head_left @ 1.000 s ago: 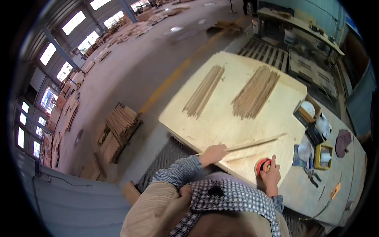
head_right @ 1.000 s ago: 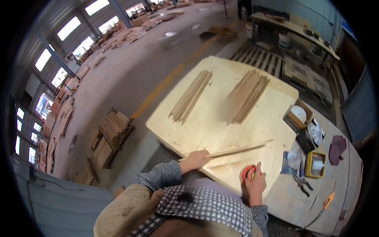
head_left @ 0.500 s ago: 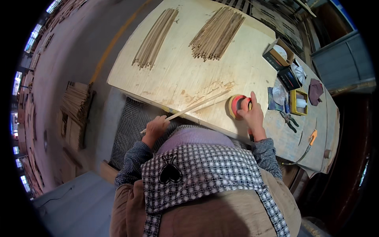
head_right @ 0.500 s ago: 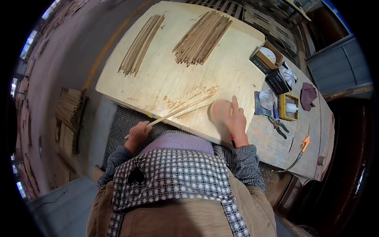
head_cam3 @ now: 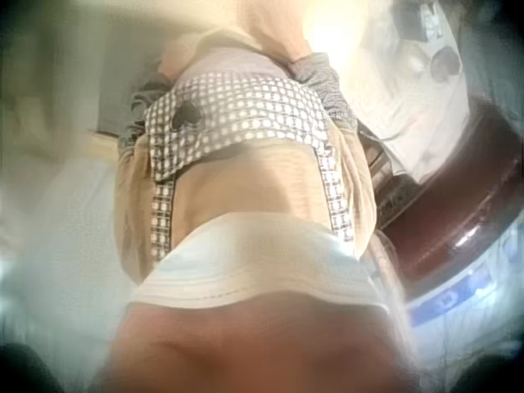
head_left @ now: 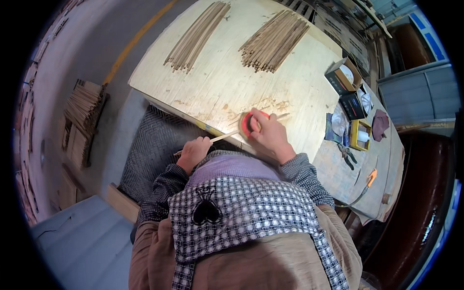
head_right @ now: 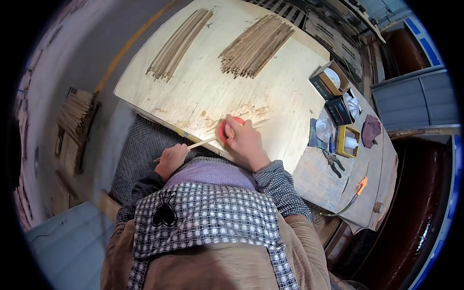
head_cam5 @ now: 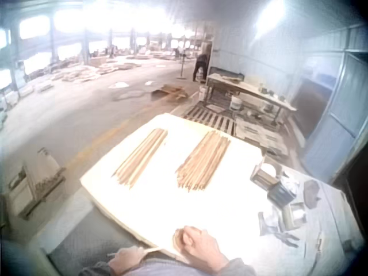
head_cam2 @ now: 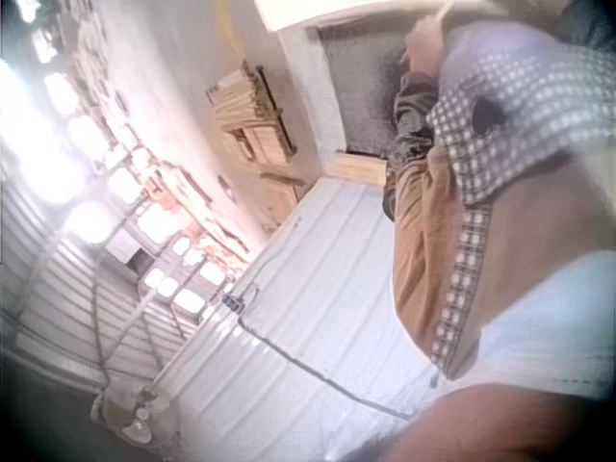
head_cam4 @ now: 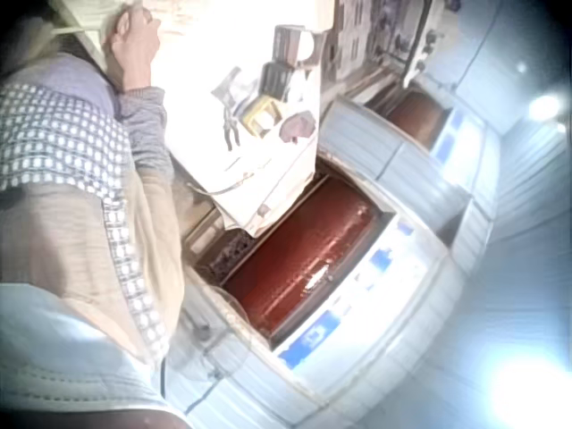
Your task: The person sands multiple wooden rods individually using a handheld orbital sander and then wipes one rod with a cloth.
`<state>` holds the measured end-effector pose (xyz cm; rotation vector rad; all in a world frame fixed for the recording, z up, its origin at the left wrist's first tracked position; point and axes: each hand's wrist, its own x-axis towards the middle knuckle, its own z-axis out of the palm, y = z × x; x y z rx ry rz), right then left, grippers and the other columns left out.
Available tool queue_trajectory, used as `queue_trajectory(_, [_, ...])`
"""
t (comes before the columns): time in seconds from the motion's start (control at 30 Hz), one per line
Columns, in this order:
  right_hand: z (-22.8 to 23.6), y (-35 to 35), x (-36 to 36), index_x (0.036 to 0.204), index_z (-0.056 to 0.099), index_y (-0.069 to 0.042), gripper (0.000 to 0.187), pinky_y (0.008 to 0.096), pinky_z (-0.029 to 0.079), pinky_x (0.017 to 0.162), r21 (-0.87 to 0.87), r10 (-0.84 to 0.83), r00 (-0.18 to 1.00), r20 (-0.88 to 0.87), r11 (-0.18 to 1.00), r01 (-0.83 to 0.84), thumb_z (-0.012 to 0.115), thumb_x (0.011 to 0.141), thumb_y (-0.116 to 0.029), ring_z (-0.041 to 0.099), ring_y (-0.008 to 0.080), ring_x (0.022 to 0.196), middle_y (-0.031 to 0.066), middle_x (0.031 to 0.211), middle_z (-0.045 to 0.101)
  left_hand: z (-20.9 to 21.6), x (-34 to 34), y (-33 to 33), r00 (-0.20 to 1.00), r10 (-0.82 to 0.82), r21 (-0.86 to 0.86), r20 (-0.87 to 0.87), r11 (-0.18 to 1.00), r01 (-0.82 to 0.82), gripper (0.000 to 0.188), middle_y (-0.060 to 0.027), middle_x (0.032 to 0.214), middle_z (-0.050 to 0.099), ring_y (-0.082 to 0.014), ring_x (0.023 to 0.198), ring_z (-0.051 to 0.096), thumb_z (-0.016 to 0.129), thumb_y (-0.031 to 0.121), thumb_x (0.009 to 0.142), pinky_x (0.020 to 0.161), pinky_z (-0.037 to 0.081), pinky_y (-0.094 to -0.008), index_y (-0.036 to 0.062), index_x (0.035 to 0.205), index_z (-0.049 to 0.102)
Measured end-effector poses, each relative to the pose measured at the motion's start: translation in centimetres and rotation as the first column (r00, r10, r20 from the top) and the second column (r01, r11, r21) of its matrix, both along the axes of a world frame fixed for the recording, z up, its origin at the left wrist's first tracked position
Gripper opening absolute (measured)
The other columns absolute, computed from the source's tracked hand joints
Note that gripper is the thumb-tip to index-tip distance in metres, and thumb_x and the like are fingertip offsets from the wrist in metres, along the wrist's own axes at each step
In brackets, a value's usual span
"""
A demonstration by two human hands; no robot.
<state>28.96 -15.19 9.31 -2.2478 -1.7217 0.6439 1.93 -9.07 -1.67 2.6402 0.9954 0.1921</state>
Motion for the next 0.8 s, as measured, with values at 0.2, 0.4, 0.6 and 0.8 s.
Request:
queue_trajectory(0.2, [-2.3, 0.0, 7.0, 0.133, 0.044, -0.022, 0.067, 0.0439, 0.050, 0.078, 0.019, -0.216, 0.966, 0.144, 0.976, 0.216, 0.066, 0.070, -0.028, 0.059, 0.0401, 0.088, 0.0243, 0.104, 0.054, -0.4, -0.3, -0.2, 0.998, 0.006, -0.084, -0.062, 0.996, -0.011, 0.021, -0.0110, 0.071, 0.057, -0.0309, 0.063, 0.059, 0.050, 0.027, 0.091, 0.052, 0.047, -0.0438, 0.0075, 0.083, 0.050])
queue_trajectory(0.4, [-2.4, -0.7, 0.9, 0.131, 0.046, -0.031, 0.070, 0.0439, 0.051, 0.075, 0.039, -0.035, 0.997, 0.066, 0.999, 0.032, 0.072, 0.066, -0.032, 0.061, 0.0401, 0.083, 0.0232, 0.099, 0.053, -1.2, 0.4, 0.5, 0.997, 0.041, -0.045, -0.070, 0.998, -0.044, 0.020, -0.0092, 0.071, 0.055, -0.0289, 0.063, 0.060, 0.053, 0.028, 0.089, 0.051, 0.047, -0.0426, 0.0088, 0.082, 0.051])
queue_trajectory(0.6, [-3.0, -0.3, 4.8, 0.131, 0.047, -0.024, 0.071, 0.0430, 0.051, 0.077, 0.110, -0.185, 0.976, 0.115, 0.979, 0.173, 0.071, 0.065, -0.032, 0.061, 0.0386, 0.088, 0.0239, 0.104, 0.055, -0.8, -2.5, 0.4, 0.995, 0.102, 0.054, 0.023, 0.993, -0.103, 0.021, -0.0085, 0.072, 0.051, -0.0287, 0.066, 0.056, 0.055, 0.029, 0.087, 0.055, 0.045, -0.0415, 0.0093, 0.082, 0.051])
queue_trajectory(0.8, [-0.6, -0.8, 2.7, 0.125, 0.051, -0.016, 0.054, 0.0456, 0.050, 0.079, 0.113, -0.187, 0.982, 0.021, 0.976, 0.184, 0.064, 0.073, -0.021, 0.059, 0.0399, 0.091, 0.0194, 0.108, 0.059, -0.9, -1.3, 0.4, 0.998, 0.051, -0.029, -0.023, 0.998, -0.052, 0.021, -0.0089, 0.068, 0.054, -0.0289, 0.059, 0.059, 0.053, 0.028, 0.089, 0.050, 0.047, -0.0426, 0.0083, 0.081, 0.051])
